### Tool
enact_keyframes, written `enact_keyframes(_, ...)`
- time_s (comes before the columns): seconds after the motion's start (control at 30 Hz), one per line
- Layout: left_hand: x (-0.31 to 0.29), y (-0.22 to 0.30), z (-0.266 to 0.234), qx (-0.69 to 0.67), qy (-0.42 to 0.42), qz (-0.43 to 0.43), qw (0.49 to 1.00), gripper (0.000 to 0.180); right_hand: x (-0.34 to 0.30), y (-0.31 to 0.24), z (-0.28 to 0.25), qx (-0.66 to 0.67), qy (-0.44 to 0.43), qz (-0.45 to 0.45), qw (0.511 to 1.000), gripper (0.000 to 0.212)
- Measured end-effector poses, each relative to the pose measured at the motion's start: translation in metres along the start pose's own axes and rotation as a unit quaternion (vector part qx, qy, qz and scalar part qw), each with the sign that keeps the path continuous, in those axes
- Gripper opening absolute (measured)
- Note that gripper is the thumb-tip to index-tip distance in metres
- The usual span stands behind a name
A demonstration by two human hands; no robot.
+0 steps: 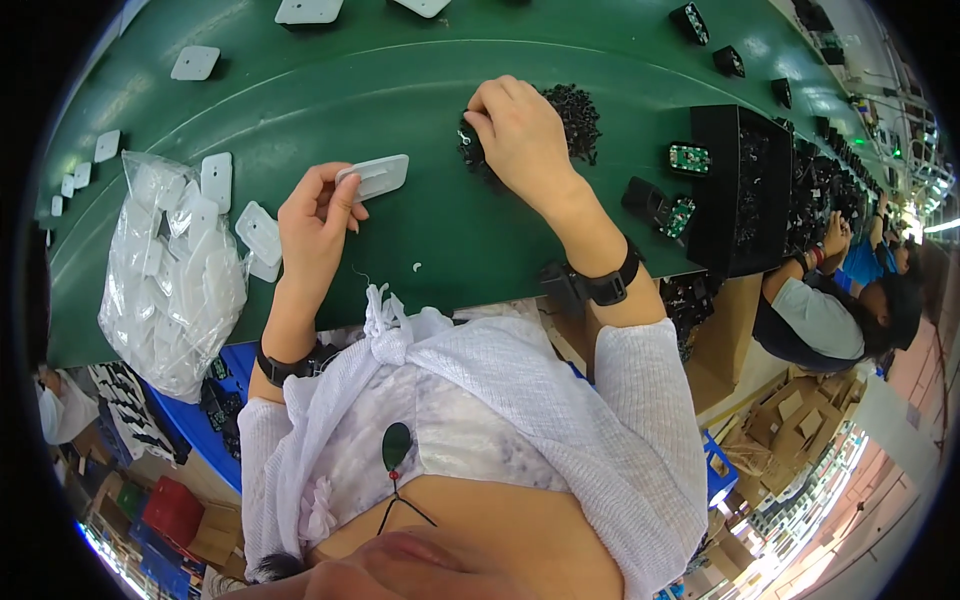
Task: The person assembles electronic devices by picking up a white plastic base, inserting a small black component, and pressing a black plastic housing onto the base. They then fit a circuit board into the housing and place the unit onto the green work surface.
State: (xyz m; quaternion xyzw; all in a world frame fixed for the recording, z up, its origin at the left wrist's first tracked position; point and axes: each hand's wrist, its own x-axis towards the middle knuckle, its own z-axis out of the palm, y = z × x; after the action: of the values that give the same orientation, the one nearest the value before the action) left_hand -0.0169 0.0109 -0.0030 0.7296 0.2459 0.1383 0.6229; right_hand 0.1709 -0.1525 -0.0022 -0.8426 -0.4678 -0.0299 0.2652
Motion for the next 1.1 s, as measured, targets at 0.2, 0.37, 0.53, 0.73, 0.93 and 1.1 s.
enact_keyframes(0.2, 0.002, 0.006, 0.002, -0.078, 0.011, -0.028, 0.996, 0.017, 0.002, -0.02, -0.009, 0.111, 0.004, 0.114, 0.987, 0.008)
enact_keyframes(0.37, 0.006, 0.011, 0.007, -0.079, -0.005, 0.017, 0.997, 0.022, -0.001, -0.048, -0.017, 0.447, -0.076, 0.229, 0.861, 0.014)
enact_keyframes(0.53, 0.009, 0.021, 0.014, -0.026, -0.011, 0.074, 0.997, 0.024, -0.008, -0.065, -0.011, 0.566, -0.103, 0.217, 0.789, 0.017)
enact_keyframes(0.73, 0.009, 0.015, 0.015, 0.077, 0.016, 0.213, 0.974, 0.023, -0.005, -0.069, -0.006, 0.576, -0.083, 0.221, 0.783, 0.015)
enact_keyframes(0.93, 0.007, 0.018, 0.014, 0.061, 0.047, 0.193, 0.978, 0.017, -0.009, -0.07, -0.005, 0.507, -0.105, 0.19, 0.834, 0.013)
enact_keyframes(1.1, 0.006, 0.016, 0.013, 0.05, 0.053, 0.206, 0.976, 0.018, -0.008, -0.074, -0.005, 0.527, -0.117, 0.228, 0.81, 0.012)
